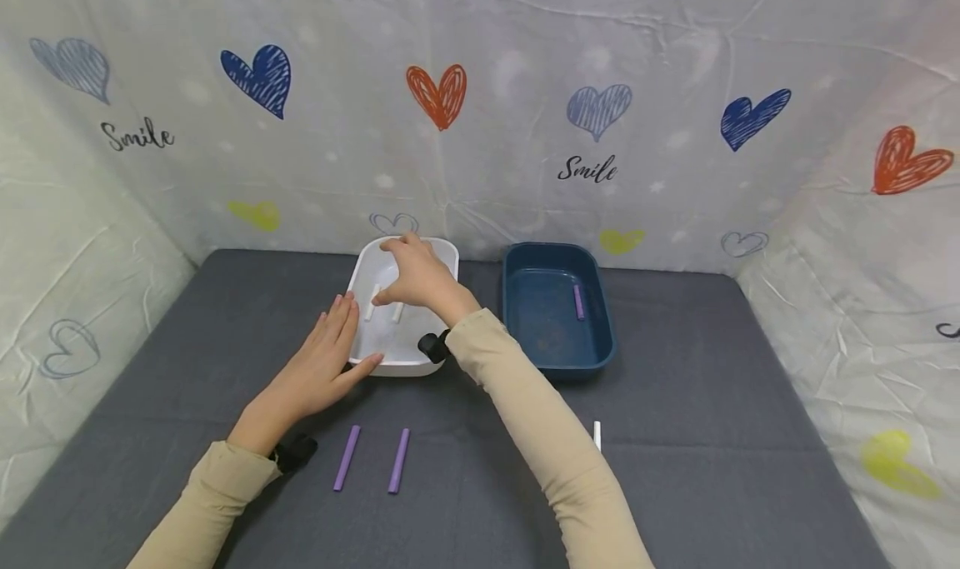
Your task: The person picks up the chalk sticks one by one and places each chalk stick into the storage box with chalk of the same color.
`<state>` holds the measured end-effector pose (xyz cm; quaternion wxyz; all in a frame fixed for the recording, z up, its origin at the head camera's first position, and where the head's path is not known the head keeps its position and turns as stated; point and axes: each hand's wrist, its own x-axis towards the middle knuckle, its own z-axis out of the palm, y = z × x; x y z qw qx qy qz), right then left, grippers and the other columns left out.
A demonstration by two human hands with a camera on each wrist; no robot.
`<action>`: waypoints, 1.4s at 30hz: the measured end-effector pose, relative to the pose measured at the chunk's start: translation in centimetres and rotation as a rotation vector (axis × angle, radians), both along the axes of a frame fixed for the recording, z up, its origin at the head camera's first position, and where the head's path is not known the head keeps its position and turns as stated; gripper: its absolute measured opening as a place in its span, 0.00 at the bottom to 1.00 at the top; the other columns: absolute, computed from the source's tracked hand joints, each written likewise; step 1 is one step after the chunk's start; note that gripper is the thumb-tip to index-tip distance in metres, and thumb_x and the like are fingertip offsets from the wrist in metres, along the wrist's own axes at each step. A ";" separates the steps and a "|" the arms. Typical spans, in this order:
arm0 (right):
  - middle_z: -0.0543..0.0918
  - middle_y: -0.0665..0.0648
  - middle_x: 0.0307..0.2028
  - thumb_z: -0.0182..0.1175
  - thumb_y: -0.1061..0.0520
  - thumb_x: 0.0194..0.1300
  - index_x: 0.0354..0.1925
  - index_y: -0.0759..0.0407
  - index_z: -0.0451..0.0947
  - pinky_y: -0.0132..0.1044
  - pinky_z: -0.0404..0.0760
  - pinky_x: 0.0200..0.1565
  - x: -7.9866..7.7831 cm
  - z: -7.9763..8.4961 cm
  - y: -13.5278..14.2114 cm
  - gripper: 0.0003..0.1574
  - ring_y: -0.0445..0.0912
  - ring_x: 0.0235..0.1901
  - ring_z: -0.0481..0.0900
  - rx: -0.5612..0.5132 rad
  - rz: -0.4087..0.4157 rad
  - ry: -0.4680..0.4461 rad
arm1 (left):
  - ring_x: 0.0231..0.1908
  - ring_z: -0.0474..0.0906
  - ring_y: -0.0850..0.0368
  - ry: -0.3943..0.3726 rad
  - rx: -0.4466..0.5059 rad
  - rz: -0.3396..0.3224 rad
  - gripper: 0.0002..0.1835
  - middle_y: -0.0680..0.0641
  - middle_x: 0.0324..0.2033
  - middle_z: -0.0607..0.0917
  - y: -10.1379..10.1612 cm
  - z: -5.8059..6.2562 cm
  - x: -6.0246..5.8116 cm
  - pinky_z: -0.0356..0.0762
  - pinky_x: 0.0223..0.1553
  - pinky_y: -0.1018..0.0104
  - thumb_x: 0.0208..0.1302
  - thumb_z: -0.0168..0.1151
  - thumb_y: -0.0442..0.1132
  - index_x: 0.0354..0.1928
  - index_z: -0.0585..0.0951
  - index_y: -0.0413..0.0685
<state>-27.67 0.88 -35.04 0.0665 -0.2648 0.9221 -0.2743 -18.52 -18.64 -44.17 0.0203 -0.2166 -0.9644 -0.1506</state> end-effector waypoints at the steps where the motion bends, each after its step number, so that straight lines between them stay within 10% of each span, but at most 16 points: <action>1: 0.65 0.60 0.68 0.76 0.47 0.55 0.72 0.57 0.65 0.44 0.71 0.63 0.2 0.2 0.1 0.52 0.52 0.67 0.64 -0.003 0.006 0.004 | 0.76 0.32 0.38 0.004 0.000 0.000 0.51 0.32 0.76 0.37 0.0 0.0 0.0 0.40 0.72 0.39 0.74 0.46 0.63 0.75 0.42 0.27; 19: 0.64 0.58 0.70 0.75 0.47 0.55 0.72 0.55 0.66 0.50 0.69 0.64 2.5 2.0 3.7 0.51 0.53 0.69 0.62 -0.048 -0.005 0.029 | 0.76 0.30 0.40 0.001 0.017 0.004 0.51 0.32 0.76 0.36 -0.2 -0.2 0.2 0.39 0.73 0.40 0.74 0.46 0.63 0.75 0.40 0.28; 42: 0.72 0.56 0.62 0.76 0.49 0.55 0.65 0.56 0.74 0.51 0.72 0.61 6.5 0.1 11.0 0.42 0.53 0.61 0.71 -0.240 -0.054 0.148 | 0.76 0.30 0.40 0.005 0.019 0.001 0.51 0.32 0.76 0.36 -0.2 -0.2 0.0 0.38 0.73 0.41 0.74 0.47 0.63 0.76 0.40 0.28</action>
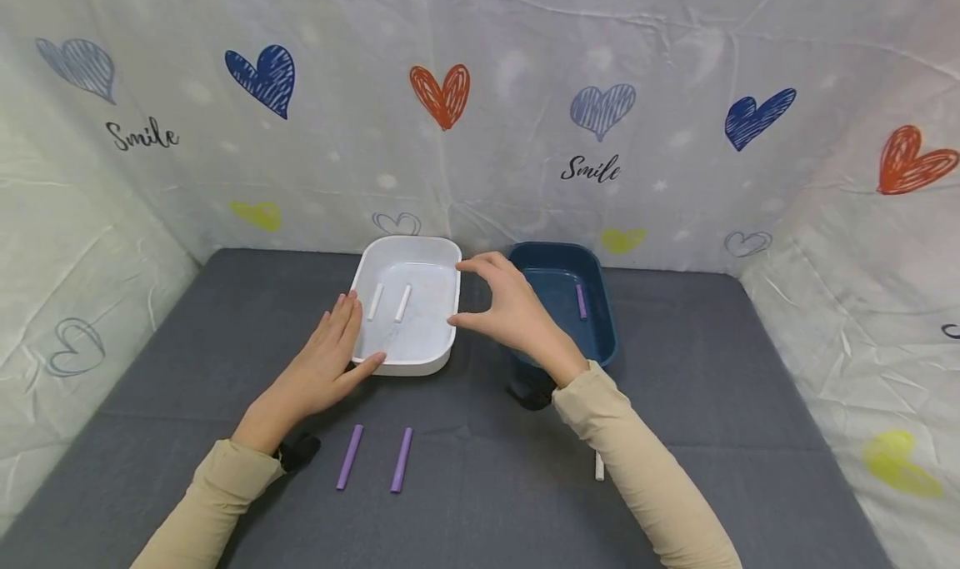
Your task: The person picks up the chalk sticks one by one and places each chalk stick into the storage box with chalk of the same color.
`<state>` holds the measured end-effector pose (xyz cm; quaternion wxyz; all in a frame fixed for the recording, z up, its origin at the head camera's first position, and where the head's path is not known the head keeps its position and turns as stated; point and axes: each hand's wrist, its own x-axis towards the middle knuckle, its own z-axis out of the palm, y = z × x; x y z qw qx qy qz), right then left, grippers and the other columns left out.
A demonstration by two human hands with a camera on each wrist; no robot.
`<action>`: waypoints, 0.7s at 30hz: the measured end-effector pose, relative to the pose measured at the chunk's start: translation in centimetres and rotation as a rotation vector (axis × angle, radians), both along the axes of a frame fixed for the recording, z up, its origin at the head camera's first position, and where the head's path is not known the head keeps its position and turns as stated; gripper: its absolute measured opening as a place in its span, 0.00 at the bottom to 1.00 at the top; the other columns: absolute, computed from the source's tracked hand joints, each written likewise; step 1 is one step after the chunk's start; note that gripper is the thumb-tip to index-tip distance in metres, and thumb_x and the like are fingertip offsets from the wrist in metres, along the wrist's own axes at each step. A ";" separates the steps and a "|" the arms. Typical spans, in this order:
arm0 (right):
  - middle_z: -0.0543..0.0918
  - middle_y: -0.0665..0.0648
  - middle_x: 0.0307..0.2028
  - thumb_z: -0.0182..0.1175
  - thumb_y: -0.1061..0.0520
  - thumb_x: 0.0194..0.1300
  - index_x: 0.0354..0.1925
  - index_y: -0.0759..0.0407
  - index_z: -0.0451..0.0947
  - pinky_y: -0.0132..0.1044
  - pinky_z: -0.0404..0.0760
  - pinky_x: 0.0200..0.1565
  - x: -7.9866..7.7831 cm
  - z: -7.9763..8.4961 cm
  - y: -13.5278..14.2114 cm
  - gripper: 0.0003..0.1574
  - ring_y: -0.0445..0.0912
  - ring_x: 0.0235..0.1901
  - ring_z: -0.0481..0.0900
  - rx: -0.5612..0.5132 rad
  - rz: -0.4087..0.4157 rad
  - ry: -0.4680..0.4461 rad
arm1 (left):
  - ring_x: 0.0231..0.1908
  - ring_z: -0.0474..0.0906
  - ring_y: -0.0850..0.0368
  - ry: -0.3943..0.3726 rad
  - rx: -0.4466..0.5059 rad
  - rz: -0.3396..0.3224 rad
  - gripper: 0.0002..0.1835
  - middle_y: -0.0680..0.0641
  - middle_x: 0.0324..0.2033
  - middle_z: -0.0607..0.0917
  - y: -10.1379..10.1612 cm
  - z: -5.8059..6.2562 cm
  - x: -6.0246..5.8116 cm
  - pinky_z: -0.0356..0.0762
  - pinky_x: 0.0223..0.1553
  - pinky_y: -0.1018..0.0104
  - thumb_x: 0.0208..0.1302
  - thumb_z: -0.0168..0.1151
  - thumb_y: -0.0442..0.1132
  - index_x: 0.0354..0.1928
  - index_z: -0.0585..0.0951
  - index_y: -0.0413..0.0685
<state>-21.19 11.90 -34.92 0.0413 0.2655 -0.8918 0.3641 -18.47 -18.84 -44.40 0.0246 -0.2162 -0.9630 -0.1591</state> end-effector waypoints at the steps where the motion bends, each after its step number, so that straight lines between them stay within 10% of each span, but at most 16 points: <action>1: 0.72 0.56 0.62 0.76 0.49 0.55 0.65 0.55 0.74 0.51 0.72 0.61 0.2 0.0 0.4 0.42 0.53 0.61 0.71 -0.003 -0.006 0.007 | 0.76 0.30 0.40 0.001 -0.002 0.001 0.51 0.33 0.76 0.36 0.0 0.0 0.0 0.39 0.73 0.41 0.74 0.47 0.63 0.76 0.40 0.28; 21: 0.73 0.51 0.63 0.78 0.51 0.53 0.65 0.51 0.74 0.52 0.74 0.56 4.1 0.0 7.7 0.42 0.50 0.58 0.71 -0.094 -0.126 0.079 | 0.76 0.30 0.41 -0.001 0.003 0.005 0.51 0.33 0.76 0.36 0.0 0.1 0.1 0.38 0.73 0.42 0.73 0.48 0.63 0.75 0.42 0.28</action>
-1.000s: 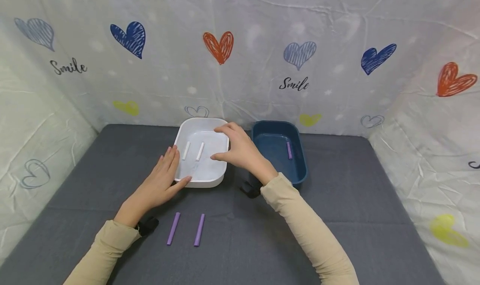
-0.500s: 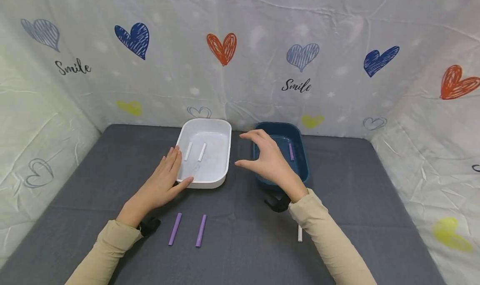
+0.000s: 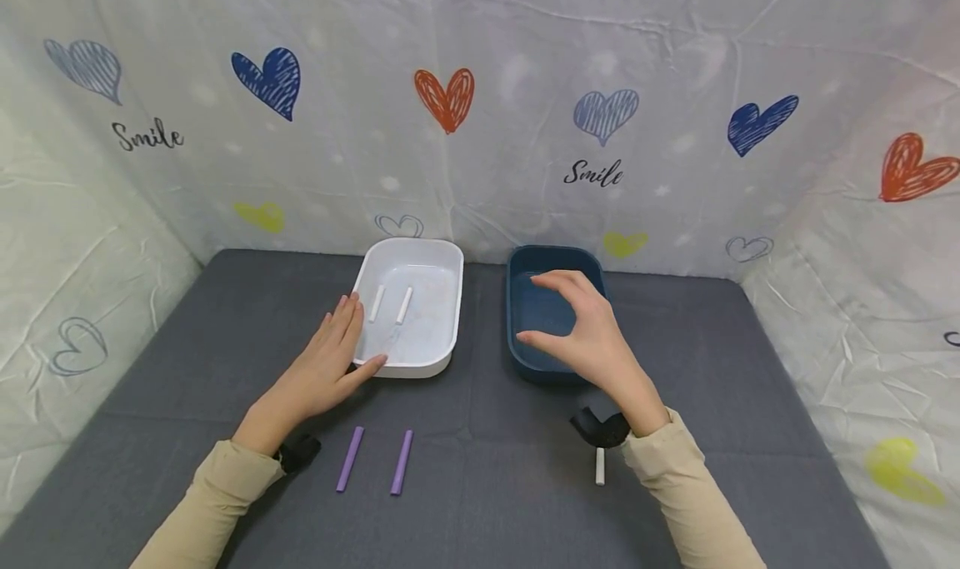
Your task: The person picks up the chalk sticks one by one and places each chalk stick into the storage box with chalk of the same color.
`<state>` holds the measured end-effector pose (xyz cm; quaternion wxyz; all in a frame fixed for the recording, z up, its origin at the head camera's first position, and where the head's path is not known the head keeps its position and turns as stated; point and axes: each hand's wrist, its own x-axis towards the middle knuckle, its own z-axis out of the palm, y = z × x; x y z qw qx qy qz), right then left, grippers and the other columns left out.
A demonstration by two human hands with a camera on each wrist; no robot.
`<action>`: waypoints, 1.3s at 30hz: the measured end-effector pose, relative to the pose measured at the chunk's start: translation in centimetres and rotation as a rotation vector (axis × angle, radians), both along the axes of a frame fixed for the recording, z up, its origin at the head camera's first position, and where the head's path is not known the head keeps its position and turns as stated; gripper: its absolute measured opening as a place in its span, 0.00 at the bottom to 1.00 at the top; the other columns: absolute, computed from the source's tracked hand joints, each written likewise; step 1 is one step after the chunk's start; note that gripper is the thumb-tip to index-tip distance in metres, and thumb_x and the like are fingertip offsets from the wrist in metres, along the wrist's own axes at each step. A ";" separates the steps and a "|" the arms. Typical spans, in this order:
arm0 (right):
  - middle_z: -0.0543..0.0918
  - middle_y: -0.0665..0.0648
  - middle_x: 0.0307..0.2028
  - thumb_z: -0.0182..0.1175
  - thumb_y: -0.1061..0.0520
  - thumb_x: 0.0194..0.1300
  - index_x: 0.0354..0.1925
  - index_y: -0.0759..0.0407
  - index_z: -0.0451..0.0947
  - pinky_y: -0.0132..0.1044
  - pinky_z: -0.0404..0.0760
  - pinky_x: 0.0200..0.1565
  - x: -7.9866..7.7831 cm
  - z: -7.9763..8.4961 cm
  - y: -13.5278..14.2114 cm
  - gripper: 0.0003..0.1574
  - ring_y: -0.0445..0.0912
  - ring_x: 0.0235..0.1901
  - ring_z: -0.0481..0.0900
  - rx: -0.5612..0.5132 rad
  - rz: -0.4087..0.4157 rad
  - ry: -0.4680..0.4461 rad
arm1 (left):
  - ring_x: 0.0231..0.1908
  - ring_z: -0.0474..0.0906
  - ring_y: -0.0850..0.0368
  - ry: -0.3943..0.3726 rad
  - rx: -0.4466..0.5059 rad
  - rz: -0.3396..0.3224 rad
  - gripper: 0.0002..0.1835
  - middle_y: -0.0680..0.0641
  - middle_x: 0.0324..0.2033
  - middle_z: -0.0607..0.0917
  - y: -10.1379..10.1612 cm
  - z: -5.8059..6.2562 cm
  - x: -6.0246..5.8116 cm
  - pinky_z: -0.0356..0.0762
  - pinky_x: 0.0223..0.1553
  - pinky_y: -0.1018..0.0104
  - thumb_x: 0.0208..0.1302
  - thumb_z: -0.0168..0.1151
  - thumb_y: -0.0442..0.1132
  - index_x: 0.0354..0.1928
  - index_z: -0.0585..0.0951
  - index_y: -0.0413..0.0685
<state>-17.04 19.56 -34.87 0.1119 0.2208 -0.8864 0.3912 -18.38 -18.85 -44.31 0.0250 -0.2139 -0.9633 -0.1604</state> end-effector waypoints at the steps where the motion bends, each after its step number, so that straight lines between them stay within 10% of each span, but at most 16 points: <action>1: 0.73 0.51 0.63 0.78 0.52 0.53 0.65 0.51 0.74 0.51 0.74 0.58 0.1 0.0 0.3 0.42 0.49 0.58 0.71 -0.009 0.001 -0.003 | 0.76 0.30 0.41 0.000 0.001 0.001 0.51 0.33 0.76 0.36 0.0 0.0 0.0 0.38 0.73 0.43 0.73 0.48 0.63 0.75 0.42 0.27; 11: 0.73 0.54 0.62 0.75 0.65 0.54 0.67 0.55 0.72 0.32 0.68 0.65 1.8 -1.2 3.1 0.43 0.41 0.60 0.71 -0.191 0.082 -0.090 | 0.76 0.30 0.41 0.004 0.001 0.000 0.51 0.33 0.76 0.37 -0.1 0.0 0.1 0.38 0.73 0.42 0.73 0.48 0.63 0.76 0.40 0.29; 39: 0.78 0.58 0.57 0.71 0.58 0.61 0.60 0.58 0.76 0.23 0.73 0.55 7.1 -6.2 8.7 0.30 0.33 0.57 0.74 -0.194 -0.066 -0.266 | 0.76 0.31 0.41 0.019 -0.001 0.003 0.52 0.33 0.76 0.37 -0.2 -0.2 0.1 0.40 0.73 0.41 0.73 0.47 0.64 0.76 0.41 0.28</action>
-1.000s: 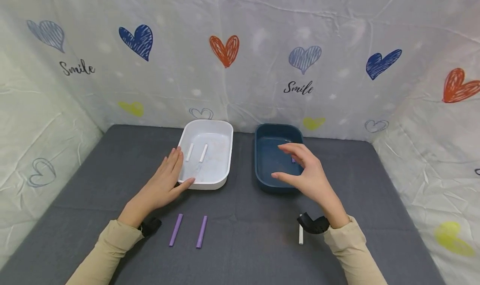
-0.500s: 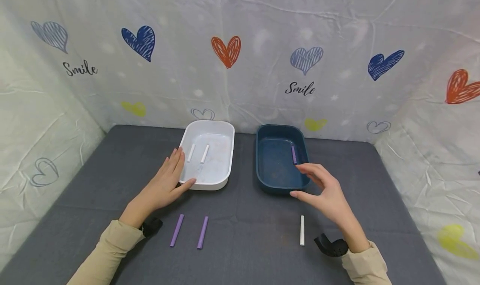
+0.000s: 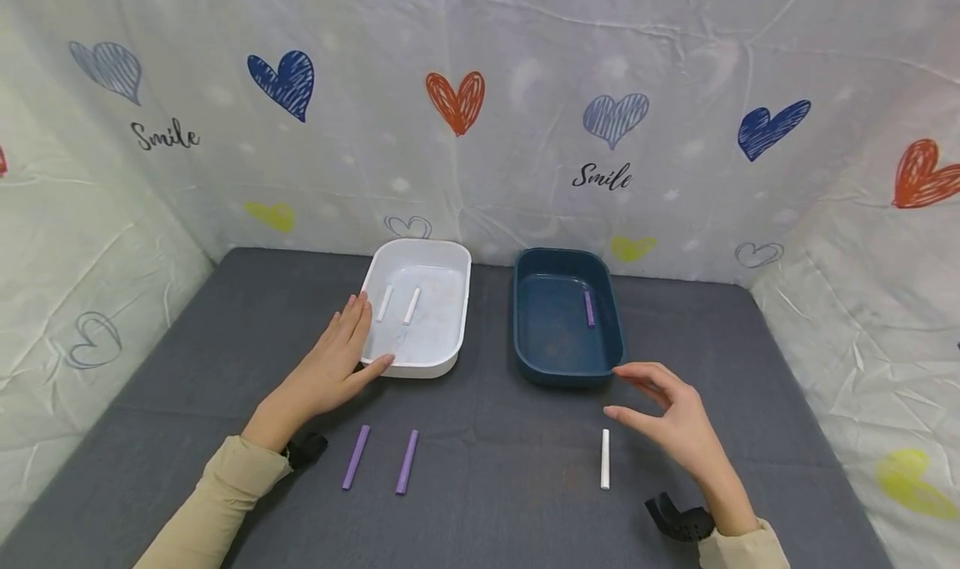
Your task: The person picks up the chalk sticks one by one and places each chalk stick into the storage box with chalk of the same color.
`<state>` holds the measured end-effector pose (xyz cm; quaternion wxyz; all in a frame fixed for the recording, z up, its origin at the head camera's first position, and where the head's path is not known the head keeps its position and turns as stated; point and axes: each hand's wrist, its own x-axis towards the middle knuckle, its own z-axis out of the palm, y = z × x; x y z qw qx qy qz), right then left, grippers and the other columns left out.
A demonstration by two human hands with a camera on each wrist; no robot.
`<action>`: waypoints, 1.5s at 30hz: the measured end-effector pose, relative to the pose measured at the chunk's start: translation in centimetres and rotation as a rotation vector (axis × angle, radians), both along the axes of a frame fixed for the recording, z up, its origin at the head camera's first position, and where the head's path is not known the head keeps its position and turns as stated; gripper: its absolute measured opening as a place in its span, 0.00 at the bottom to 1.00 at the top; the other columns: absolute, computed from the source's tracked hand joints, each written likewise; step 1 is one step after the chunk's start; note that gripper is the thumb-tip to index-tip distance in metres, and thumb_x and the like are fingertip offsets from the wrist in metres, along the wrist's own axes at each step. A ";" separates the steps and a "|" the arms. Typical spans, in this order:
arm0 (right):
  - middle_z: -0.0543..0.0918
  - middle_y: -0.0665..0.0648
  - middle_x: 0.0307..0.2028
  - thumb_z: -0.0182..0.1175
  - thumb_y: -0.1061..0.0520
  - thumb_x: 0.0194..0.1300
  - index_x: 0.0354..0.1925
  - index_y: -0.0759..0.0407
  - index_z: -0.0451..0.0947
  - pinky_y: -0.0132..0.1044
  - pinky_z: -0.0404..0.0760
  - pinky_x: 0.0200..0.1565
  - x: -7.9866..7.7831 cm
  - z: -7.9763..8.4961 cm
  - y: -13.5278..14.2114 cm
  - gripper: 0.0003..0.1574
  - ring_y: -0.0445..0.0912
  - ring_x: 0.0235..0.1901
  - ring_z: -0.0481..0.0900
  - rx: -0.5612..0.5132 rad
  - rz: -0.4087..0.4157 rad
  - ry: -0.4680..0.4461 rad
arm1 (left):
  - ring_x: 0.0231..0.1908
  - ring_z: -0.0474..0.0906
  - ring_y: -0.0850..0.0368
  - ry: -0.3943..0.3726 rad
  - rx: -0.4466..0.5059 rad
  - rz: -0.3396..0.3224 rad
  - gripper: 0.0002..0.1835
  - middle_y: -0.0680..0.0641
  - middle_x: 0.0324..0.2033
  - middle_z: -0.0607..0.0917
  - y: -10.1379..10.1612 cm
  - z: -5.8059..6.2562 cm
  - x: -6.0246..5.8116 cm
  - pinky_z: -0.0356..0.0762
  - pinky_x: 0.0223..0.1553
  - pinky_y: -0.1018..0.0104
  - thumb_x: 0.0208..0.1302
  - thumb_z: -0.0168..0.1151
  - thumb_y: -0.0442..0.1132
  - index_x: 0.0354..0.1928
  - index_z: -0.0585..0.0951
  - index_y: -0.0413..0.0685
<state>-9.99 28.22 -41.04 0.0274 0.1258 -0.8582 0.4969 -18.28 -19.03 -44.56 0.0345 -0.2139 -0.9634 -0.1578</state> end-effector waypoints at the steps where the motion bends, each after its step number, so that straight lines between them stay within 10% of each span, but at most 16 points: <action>1: 0.78 0.58 0.57 0.71 0.58 0.61 0.60 0.57 0.76 0.23 0.74 0.55 0.1 -0.2 0.1 0.30 0.33 0.56 0.75 0.003 -0.004 -0.008 | 0.76 0.31 0.41 0.001 -0.001 0.000 0.52 0.33 0.76 0.37 0.0 0.0 0.0 0.40 0.73 0.41 0.73 0.46 0.64 0.76 0.41 0.28; 17: 0.77 0.64 0.59 0.71 0.56 0.61 0.61 0.63 0.75 0.33 0.79 0.54 1.1 -3.9 1.3 0.32 0.41 0.56 0.78 -0.042 -0.002 -0.192 | 0.76 0.30 0.42 -0.005 0.009 0.004 0.52 0.33 0.76 0.37 0.0 0.0 0.1 0.38 0.73 0.43 0.73 0.47 0.64 0.76 0.41 0.29; 29: 0.70 0.57 0.65 0.78 0.51 0.51 0.68 0.55 0.69 0.19 0.63 0.60 0.8 -5.9 2.8 0.49 0.29 0.62 0.64 0.095 0.195 -0.189 | 0.76 0.30 0.40 -0.005 0.000 -0.005 0.51 0.32 0.76 0.37 0.1 0.4 0.1 0.39 0.73 0.41 0.74 0.47 0.63 0.76 0.42 0.28; 37: 0.63 0.55 0.68 0.81 0.45 0.45 0.72 0.49 0.64 0.68 0.63 0.56 1.1 -5.9 2.6 0.60 0.53 0.65 0.56 0.249 0.256 -0.146 | 0.76 0.30 0.42 -0.010 0.003 -0.009 0.51 0.32 0.76 0.37 0.1 0.5 0.1 0.39 0.73 0.42 0.74 0.48 0.63 0.76 0.41 0.28; 45: 0.62 0.58 0.66 0.82 0.43 0.42 0.72 0.52 0.64 0.71 0.61 0.54 1.0 -6.2 2.4 0.62 0.59 0.64 0.53 0.267 0.279 -0.117 | 0.76 0.31 0.40 0.001 -0.001 -0.010 0.51 0.31 0.76 0.38 0.1 0.4 0.1 0.41 0.73 0.40 0.73 0.48 0.63 0.75 0.42 0.27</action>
